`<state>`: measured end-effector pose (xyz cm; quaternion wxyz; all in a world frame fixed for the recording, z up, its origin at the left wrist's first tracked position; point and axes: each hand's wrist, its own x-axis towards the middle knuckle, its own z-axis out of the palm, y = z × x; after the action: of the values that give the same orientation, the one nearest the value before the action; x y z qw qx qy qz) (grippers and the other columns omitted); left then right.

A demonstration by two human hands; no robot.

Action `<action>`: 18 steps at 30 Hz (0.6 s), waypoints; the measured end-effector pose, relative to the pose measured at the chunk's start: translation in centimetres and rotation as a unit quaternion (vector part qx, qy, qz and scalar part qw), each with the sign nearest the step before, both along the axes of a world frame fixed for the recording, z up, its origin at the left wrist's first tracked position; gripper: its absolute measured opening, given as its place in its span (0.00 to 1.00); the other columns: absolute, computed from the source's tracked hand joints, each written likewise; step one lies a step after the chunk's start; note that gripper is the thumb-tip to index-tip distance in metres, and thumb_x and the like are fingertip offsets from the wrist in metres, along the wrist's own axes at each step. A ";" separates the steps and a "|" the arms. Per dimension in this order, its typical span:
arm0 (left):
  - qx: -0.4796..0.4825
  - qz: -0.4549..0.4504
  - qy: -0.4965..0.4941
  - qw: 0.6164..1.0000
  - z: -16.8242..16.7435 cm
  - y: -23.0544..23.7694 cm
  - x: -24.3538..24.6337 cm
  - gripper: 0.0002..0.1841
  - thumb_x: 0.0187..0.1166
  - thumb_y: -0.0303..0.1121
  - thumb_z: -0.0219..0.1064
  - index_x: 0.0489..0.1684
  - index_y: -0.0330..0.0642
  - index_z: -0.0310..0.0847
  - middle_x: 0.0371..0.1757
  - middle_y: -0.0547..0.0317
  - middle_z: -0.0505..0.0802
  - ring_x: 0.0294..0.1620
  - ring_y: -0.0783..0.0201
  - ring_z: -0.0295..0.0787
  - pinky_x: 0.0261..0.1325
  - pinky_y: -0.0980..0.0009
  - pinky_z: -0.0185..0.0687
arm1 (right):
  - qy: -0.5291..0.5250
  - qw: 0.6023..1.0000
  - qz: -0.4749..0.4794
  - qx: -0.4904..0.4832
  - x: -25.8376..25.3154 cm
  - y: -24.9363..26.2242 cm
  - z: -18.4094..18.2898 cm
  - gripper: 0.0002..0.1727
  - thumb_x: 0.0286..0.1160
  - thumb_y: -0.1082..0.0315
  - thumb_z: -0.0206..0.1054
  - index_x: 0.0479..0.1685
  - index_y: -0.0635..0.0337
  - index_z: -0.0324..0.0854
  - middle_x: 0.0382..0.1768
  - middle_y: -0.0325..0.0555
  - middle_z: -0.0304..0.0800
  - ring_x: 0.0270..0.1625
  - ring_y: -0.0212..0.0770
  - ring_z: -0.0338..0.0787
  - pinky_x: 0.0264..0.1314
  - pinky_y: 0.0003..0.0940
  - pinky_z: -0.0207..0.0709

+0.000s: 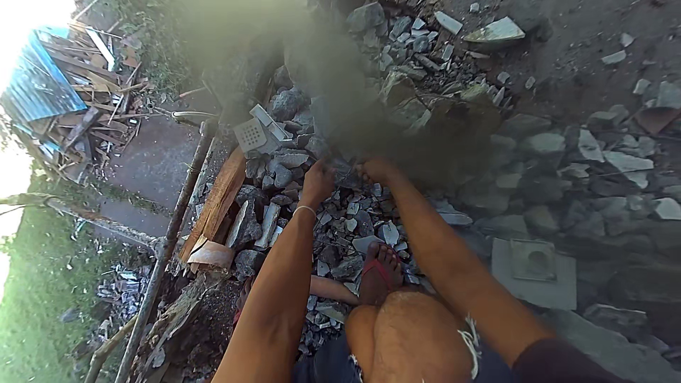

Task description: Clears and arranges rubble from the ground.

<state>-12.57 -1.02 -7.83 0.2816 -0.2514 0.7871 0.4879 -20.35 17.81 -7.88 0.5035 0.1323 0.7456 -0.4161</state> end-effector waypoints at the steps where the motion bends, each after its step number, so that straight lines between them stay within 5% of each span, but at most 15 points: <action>1: 0.007 0.013 0.000 1.000 -0.1 0.0 0.2 0.13 0.90 0.41 0.61 0.51 0.38 0.78 0.41 0.48 0.94 0.32 0.53 0.96 0.37 0.52 0.95 | -0.003 1.000 -0.007 -0.005 0.0 0.0 -0.1 0.12 0.90 0.66 0.59 0.57 0.57 0.87 0.26 0.39 0.84 0.18 0.28 0.73 0.21 0.24 0.69; 7: 0.033 0.053 0.001 0.998 -0.6 -0.2 0.8 0.13 0.91 0.41 0.61 0.50 0.39 0.77 0.40 0.50 0.95 0.31 0.55 0.96 0.35 0.56 0.94 | 0.026 0.998 -0.056 0.001 -0.4 -1.0 0.2 0.13 0.89 0.60 0.63 0.56 0.58 0.87 0.26 0.40 0.87 0.18 0.29 0.76 0.21 0.25 0.73; 10: 0.053 0.068 0.011 0.996 -0.4 0.0 4.0 0.16 0.90 0.48 0.60 0.54 0.43 0.77 0.39 0.50 0.94 0.30 0.53 0.92 0.33 0.55 0.89 | 0.094 0.991 0.092 0.025 -1.8 -2.6 0.4 0.16 0.87 0.60 0.62 0.56 0.60 0.90 0.36 0.50 0.92 0.34 0.42 0.87 0.44 0.46 0.83; 13: 0.033 0.072 0.017 0.997 0.5 1.2 5.5 0.17 0.90 0.48 0.59 0.52 0.41 0.79 0.40 0.47 0.91 0.32 0.51 0.90 0.37 0.51 0.89 | 0.139 0.951 0.265 0.078 -3.9 -5.6 1.7 0.15 0.81 0.60 0.65 0.46 0.65 0.89 0.46 0.62 0.92 0.50 0.60 0.92 0.55 0.66 0.82; 18: -0.082 0.047 0.008 0.995 1.2 3.7 4.7 0.13 0.89 0.40 0.61 0.51 0.38 0.81 0.41 0.45 0.92 0.40 0.49 0.91 0.47 0.45 0.87 | 0.171 0.866 0.453 0.127 -4.8 -9.8 2.2 0.15 0.76 0.64 0.68 0.47 0.72 0.85 0.53 0.68 0.88 0.60 0.67 0.88 0.57 0.72 0.79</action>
<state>-7.90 2.66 -6.59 0.2310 -0.3064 0.8142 0.4358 -25.15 7.97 -5.65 0.4801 -0.2303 0.8443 -0.0605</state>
